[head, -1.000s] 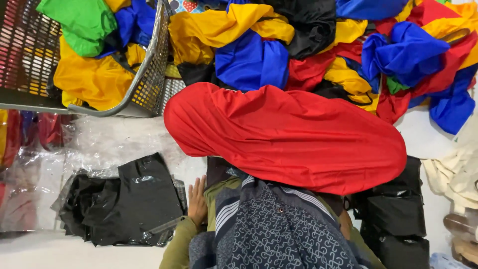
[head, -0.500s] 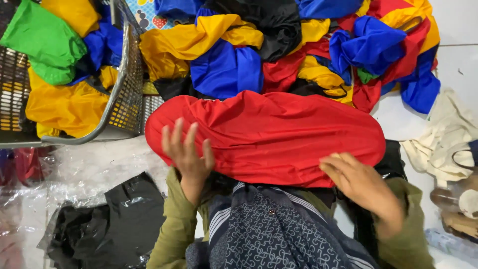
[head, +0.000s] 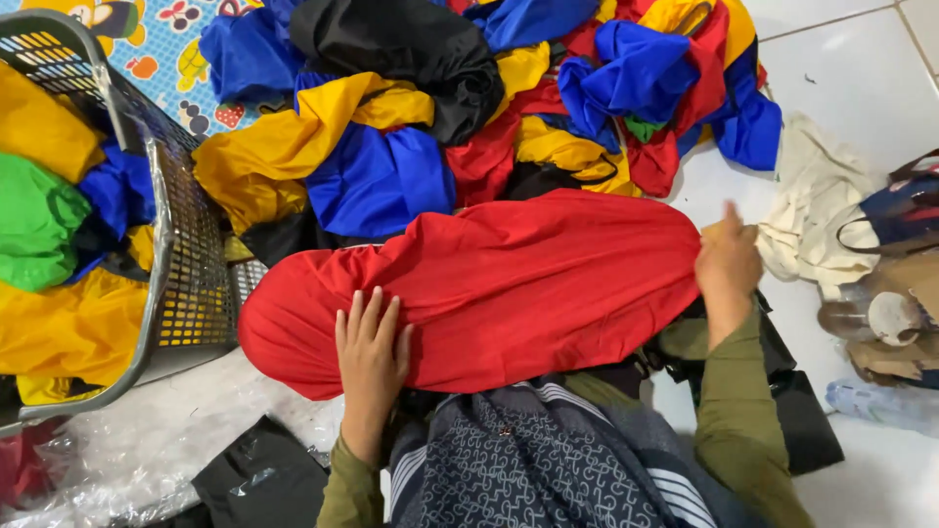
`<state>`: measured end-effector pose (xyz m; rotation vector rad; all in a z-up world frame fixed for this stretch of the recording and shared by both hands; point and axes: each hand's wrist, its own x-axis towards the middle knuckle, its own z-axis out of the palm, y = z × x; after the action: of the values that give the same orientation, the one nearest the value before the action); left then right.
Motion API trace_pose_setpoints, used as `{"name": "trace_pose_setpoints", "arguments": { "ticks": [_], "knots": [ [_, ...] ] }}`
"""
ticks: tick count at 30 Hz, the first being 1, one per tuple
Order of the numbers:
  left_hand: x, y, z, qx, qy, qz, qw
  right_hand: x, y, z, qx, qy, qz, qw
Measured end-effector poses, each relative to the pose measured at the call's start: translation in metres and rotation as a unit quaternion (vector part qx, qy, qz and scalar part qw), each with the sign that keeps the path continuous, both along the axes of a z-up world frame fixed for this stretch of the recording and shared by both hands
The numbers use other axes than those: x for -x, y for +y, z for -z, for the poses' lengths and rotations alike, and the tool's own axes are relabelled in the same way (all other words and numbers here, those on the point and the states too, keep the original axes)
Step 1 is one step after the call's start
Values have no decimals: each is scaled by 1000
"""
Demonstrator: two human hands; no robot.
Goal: The person trims elastic and loose threads from a red fabric cover using shears, rubs the surface with a sponge, and سپس places the item into a clear plastic bag and a black shipping mailer.
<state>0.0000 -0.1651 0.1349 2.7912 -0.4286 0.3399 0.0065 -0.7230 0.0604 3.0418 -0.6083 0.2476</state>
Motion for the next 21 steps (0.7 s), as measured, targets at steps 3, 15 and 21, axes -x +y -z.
{"name": "trace_pose_setpoints", "arguments": {
  "ticks": [3,15,21],
  "knots": [
    [-14,-4,-7,85,-95,5,992,-17,69,-67,-58,-136,96,984],
    [-44,-23,42,-19,-25,65,997,-29,129,-16,-143,-130,-270,943],
    [-33,-34,16,16,-150,155,976,-33,61,-44,-101,-198,108,969]
  ]
}}
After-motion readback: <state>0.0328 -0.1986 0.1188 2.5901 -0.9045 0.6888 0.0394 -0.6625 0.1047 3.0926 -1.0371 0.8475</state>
